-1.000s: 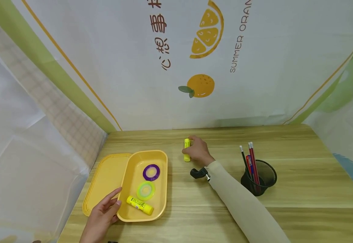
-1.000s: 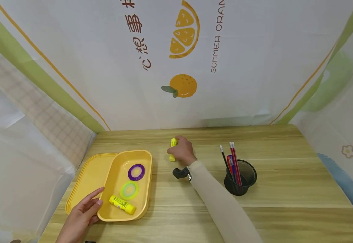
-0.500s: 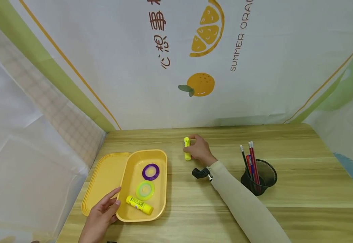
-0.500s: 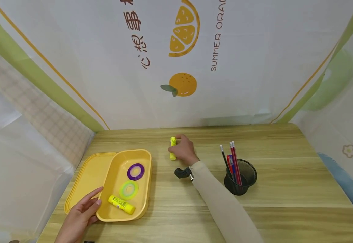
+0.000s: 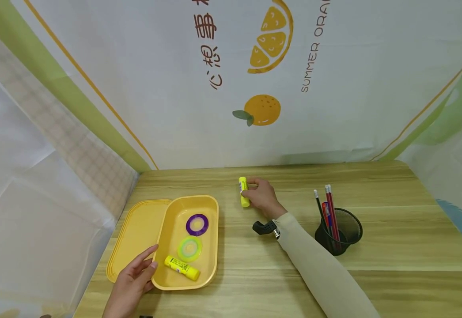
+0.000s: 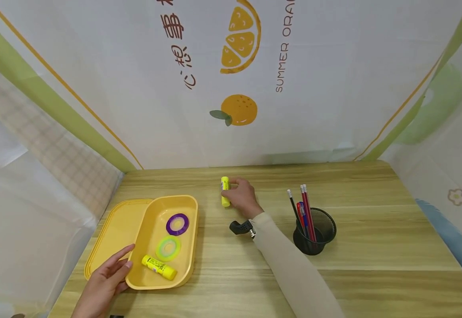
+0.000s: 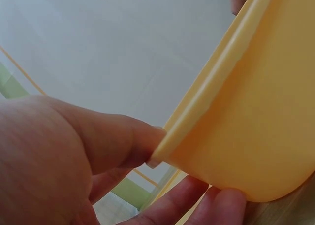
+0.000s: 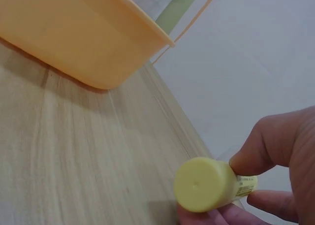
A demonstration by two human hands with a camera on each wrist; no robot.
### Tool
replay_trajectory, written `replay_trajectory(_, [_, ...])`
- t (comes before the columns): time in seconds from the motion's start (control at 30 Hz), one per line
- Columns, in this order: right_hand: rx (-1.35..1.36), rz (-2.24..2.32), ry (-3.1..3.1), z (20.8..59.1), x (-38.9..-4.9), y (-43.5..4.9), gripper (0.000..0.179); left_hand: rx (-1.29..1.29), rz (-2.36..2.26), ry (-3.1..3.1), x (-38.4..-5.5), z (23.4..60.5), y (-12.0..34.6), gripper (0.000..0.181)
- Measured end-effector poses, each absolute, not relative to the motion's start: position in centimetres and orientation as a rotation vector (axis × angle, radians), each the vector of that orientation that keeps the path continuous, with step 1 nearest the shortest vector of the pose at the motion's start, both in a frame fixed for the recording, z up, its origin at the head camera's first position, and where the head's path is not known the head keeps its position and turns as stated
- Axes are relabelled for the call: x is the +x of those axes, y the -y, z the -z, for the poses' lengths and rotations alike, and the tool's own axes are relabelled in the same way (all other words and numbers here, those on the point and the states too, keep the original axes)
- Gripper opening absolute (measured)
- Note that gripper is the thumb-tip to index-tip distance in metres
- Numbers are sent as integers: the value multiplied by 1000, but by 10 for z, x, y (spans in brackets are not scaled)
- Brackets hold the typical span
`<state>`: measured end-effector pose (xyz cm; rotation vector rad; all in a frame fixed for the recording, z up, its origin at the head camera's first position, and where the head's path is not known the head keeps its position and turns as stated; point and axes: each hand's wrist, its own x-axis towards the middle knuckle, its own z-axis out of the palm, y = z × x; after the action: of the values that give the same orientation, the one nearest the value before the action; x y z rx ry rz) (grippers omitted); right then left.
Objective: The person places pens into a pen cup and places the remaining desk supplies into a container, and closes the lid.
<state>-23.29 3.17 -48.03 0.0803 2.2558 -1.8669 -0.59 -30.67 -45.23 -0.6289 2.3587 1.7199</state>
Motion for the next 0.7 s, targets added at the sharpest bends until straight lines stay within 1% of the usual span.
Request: replay_trajectory(0.7, [49, 1872, -2267, 465, -223, -27, 60, -626, -1726, -2362, -6, 453, 307, 53])
